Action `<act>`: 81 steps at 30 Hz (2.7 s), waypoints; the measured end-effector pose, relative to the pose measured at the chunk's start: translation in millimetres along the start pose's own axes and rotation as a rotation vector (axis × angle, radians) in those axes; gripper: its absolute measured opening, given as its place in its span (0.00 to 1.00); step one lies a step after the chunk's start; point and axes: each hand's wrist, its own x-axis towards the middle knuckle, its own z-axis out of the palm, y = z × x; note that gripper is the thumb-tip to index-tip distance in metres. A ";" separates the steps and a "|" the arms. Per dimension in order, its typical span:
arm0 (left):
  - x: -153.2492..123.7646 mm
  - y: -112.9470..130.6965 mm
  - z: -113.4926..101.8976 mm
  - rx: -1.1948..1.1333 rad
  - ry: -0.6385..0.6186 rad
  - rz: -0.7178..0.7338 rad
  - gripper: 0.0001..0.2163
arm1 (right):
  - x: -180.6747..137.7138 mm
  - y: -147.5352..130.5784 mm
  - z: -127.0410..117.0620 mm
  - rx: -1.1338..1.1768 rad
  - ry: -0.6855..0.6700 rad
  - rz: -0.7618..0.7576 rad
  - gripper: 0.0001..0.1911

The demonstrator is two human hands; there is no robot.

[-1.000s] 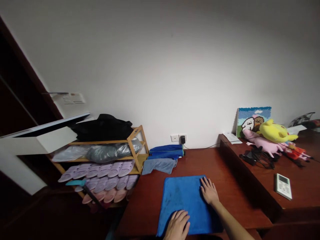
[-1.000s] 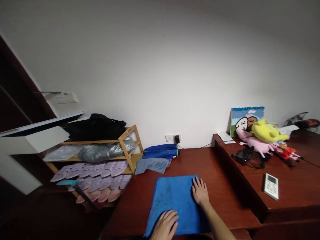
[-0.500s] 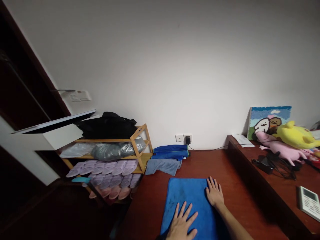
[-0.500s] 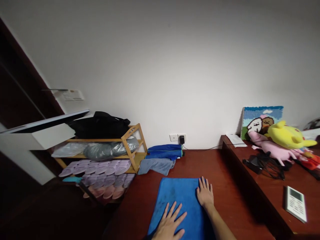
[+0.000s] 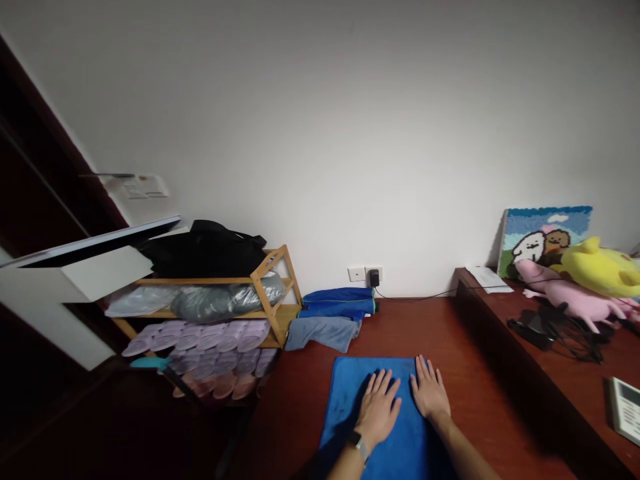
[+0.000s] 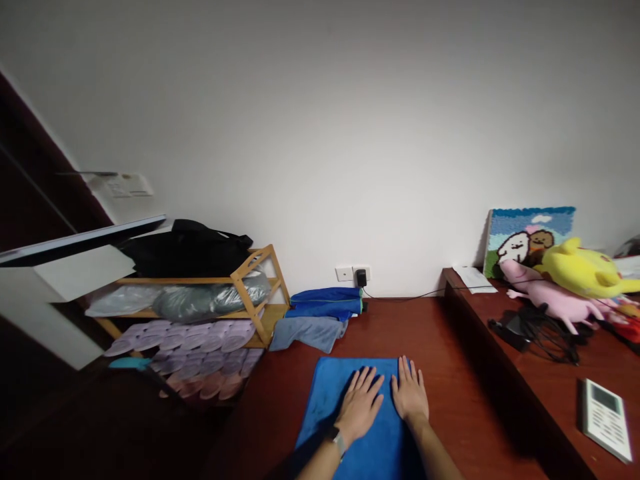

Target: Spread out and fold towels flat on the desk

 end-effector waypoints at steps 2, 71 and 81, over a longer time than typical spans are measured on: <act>24.8 2.4 14.9 -0.002 -0.028 -0.014 0.24 | 1.1 0.7 1.0 -0.010 -0.009 -0.005 0.37; -22.3 -148.0 5.9 0.180 0.010 -0.387 0.33 | 9.2 3.7 5.5 -0.033 -0.003 0.004 0.38; -19.4 -151.4 9.1 0.169 0.000 -0.369 0.34 | 9.8 4.7 5.0 -0.015 0.002 0.011 0.38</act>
